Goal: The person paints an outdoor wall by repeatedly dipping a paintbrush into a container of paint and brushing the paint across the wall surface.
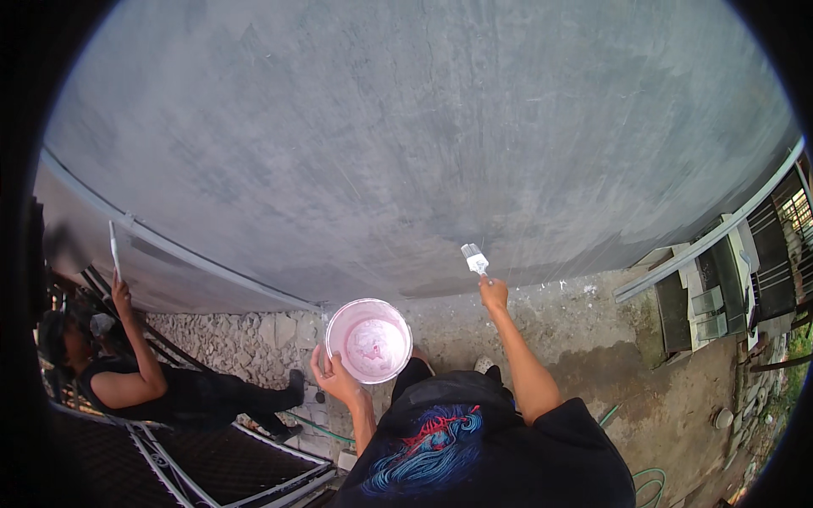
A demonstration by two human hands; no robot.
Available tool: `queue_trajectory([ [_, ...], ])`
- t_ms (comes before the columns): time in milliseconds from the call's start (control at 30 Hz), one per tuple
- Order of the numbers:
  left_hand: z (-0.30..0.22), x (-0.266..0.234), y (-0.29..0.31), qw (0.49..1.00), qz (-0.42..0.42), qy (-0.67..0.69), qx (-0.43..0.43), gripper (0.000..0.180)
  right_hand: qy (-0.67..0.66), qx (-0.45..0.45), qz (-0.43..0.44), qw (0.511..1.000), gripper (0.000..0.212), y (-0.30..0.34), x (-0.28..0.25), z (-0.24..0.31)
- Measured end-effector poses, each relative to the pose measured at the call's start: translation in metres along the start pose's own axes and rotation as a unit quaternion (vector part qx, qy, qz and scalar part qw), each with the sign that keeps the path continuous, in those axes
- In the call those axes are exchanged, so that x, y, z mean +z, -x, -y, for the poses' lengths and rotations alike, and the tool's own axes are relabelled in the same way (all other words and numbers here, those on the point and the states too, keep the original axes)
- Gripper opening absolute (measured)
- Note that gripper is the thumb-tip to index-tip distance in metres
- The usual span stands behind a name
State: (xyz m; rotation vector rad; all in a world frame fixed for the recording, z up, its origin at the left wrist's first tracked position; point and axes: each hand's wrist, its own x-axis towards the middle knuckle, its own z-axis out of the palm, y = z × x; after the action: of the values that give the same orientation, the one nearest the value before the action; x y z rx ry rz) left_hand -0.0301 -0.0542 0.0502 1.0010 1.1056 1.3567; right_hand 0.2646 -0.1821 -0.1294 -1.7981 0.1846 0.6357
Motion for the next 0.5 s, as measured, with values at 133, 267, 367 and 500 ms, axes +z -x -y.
queue_trajectory([
  [133,-0.005,-0.031,-0.010,0.999,-0.012,-0.023,0.044,0.038,-0.071,-0.059,0.088,0.992,0.038,0.088,-0.006,0.031],
  [267,-0.023,-0.028,-0.040,0.996,-0.002,-0.029,0.080,0.038,-0.017,-0.206,0.172,0.963,0.032,0.200,-0.035,0.114],
  [367,-0.044,-0.023,-0.064,0.989,0.055,-0.025,0.138,0.036,0.106,-0.343,0.177,0.916,0.024,0.263,-0.041,0.155],
  [500,-0.066,-0.033,-0.084,0.964,0.128,-0.046,0.228,0.034,0.333,-0.462,0.222,0.791,0.034,0.317,-0.022,0.174],
])
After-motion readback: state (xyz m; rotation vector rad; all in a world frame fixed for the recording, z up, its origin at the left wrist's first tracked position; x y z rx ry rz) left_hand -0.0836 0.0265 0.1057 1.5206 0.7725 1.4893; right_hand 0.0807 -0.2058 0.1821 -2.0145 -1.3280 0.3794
